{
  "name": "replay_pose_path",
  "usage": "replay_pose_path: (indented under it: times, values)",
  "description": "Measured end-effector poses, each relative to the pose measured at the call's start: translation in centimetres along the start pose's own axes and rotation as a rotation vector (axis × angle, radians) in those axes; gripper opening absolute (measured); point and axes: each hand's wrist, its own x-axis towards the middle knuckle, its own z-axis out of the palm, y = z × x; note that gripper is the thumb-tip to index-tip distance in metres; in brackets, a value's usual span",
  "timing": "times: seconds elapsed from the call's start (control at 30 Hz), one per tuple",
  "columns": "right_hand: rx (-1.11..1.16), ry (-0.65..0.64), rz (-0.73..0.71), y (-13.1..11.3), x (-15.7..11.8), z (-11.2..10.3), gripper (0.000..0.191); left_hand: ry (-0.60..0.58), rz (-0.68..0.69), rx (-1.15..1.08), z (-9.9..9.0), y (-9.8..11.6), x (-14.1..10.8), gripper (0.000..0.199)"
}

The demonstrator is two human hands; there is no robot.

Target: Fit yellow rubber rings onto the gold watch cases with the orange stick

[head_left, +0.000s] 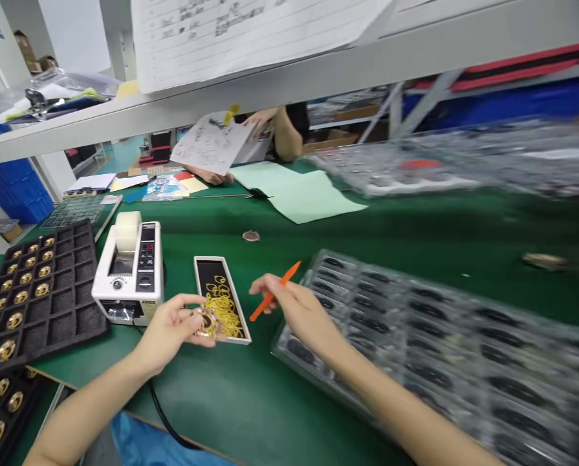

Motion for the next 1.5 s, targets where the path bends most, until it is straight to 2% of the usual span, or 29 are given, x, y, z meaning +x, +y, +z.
replay_pose_path:
  times: [0.1,0.17,0.23,0.37,0.53,0.67,0.83,0.93,1.0,1.13,1.23,1.33,1.5]
  values:
    - [0.28,0.164,0.093,-0.2,-0.9,-1.1,0.061,0.055,0.004,-0.028,0.1,-1.5,3.4,0.051]
    - [0.439,0.162,0.09,-0.4,-1.8,-0.9,0.054,0.068,0.009,-0.049,-0.2,-2.0,4.5,0.045]
    - [0.512,0.118,0.054,-0.5,-2.9,-0.1,0.045,0.077,0.017,-0.079,-0.5,-2.3,4.6,0.041]
    - [0.494,0.067,-0.033,-0.5,-4.8,2.0,0.025,0.093,0.071,-0.11,-0.3,-2.5,3.7,0.036]
    - [0.478,0.045,-0.123,-0.2,-5.8,2.9,0.015,0.035,0.088,-0.074,0.0,-2.6,2.8,0.037]
    - [0.368,0.004,-0.287,0.0,-5.7,2.5,0.018,0.023,0.06,-0.069,-0.3,-2.4,2.6,0.04]
    - [-0.004,-0.179,-0.781,0.2,-5.4,1.6,0.021,0.044,0.013,-0.072,-0.5,-2.2,2.6,0.05]
    - [-0.252,-0.18,-0.953,-0.1,-5.6,1.3,0.02,0.054,0.02,-0.084,-0.4,-2.3,2.7,0.051]
    - [-0.263,-0.111,-0.948,-0.4,-5.9,1.2,0.019,0.052,0.019,-0.078,-0.3,-2.4,2.7,0.052]
    - [-0.15,0.068,-0.784,-0.9,-6.3,1.4,0.022,0.034,0.012,-0.042,0.1,-2.7,2.5,0.057]
    - [-0.123,0.167,-0.722,-0.9,-6.2,2.0,0.028,-0.008,0.019,-0.025,0.4,-3.0,2.3,0.059]
    - [-0.143,0.156,-0.719,-0.3,-6.1,2.6,0.036,-0.015,0.006,-0.023,0.5,-3.3,2.3,0.062]
    - [-0.397,0.023,-0.951,1.1,-5.8,3.1,0.034,0.064,-0.063,-0.041,0.2,-3.5,2.8,0.061]
